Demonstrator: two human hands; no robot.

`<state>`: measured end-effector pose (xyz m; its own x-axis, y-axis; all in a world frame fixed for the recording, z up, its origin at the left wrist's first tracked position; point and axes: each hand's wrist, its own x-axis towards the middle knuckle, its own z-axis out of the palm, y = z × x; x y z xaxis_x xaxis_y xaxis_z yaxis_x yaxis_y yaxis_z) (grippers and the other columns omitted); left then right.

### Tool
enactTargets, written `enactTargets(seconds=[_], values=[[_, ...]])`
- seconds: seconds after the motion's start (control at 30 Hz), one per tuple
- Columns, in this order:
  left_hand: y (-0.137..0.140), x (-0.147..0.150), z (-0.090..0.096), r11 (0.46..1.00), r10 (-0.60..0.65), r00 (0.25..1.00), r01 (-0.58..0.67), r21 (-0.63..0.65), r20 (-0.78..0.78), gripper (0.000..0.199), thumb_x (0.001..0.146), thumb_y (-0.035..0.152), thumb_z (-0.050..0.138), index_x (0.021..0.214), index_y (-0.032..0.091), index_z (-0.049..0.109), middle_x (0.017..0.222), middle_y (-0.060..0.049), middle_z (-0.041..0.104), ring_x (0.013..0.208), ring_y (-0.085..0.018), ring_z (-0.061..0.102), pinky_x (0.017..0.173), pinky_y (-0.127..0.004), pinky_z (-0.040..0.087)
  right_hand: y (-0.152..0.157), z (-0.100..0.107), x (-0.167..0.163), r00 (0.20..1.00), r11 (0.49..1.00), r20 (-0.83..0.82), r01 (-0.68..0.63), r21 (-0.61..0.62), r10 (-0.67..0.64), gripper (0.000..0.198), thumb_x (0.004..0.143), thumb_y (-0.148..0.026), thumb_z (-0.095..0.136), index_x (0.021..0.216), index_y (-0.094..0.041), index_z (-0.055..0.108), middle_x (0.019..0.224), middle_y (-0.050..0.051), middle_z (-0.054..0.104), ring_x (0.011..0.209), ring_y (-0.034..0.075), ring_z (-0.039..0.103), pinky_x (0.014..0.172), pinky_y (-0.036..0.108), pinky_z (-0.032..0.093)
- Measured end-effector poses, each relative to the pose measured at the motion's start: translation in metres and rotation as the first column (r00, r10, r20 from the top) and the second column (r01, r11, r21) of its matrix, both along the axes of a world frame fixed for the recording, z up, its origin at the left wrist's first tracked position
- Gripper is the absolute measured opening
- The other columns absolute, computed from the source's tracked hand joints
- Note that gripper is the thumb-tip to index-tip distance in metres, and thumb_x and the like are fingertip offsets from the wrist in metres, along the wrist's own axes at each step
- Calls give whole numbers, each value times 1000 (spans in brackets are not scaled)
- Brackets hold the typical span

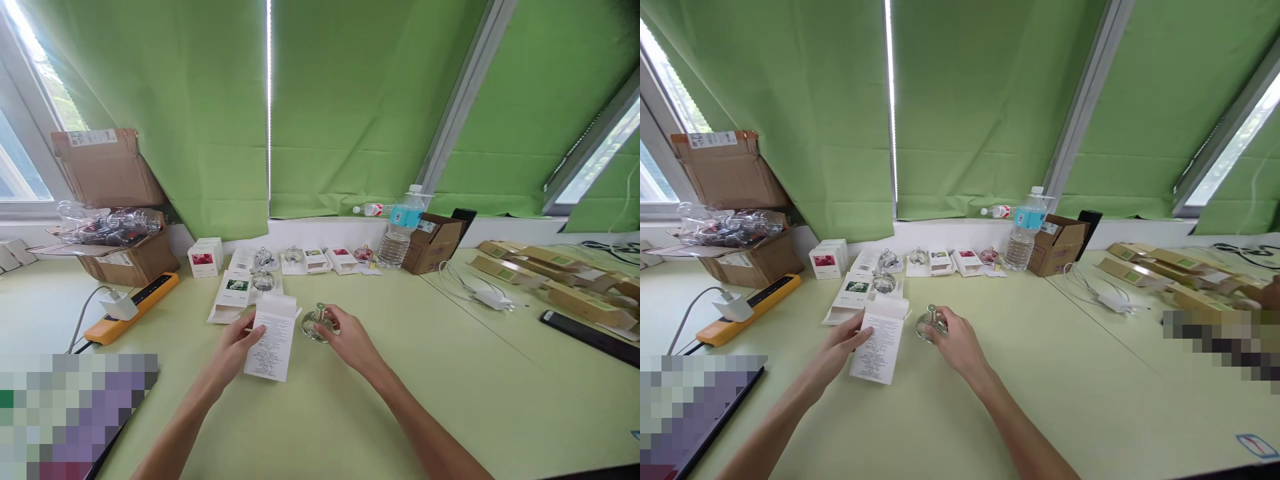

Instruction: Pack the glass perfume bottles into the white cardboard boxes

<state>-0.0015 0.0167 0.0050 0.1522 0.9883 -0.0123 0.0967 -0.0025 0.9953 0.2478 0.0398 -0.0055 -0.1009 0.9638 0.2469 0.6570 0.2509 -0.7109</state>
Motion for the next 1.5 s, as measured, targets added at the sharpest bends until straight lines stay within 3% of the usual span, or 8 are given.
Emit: enactTargets(seconds=[0.1,0.27,0.6,0.93,1.2,1.5], values=[[-2,1,2,1000,-6,1000,6,-29,4,45,81,40,57,123,22,57,107,-4,69,92,-22,62,75,-29,46,0,2,-1,992,1000,121,23,13,-24,16,81,-36,51,81,-22,58,75,0,65,65,16,55,59,26,36],[-5,3,4,997,45,999,-45,-56,-6,43,81,40,57,120,23,58,104,-4,69,90,-22,62,73,-29,44,0,3,-2,980,999,198,32,38,-39,17,80,-36,52,75,-21,56,72,0,62,62,15,51,54,24,30],[-7,5,10,994,74,995,-78,-72,-65,41,82,41,55,118,22,61,103,-4,69,91,-23,60,74,-30,42,-4,5,-4,976,998,212,44,49,-53,21,81,-39,53,70,-21,54,66,-2,59,58,14,48,52,24,29],[-6,5,6,996,66,981,-76,-48,-184,45,79,48,57,113,20,64,102,-6,69,87,-24,61,69,-31,43,-6,10,-4,977,998,208,40,54,-51,23,81,-42,51,78,-21,61,72,2,62,70,18,54,57,26,32],[-7,5,9,1000,3,989,-4,-6,-145,42,79,46,57,112,22,66,98,-4,71,84,-24,63,68,-31,45,-9,11,-5,976,997,212,38,67,-52,24,82,-42,50,76,-21,59,75,3,64,74,19,55,60,26,34],[-9,5,13,999,-50,982,47,-18,-184,41,81,45,54,114,23,66,97,-4,70,86,-24,62,69,-30,43,-6,10,-5,974,996,213,56,75,-71,25,81,-42,51,73,-20,62,68,1,64,61,16,54,53,25,32]])
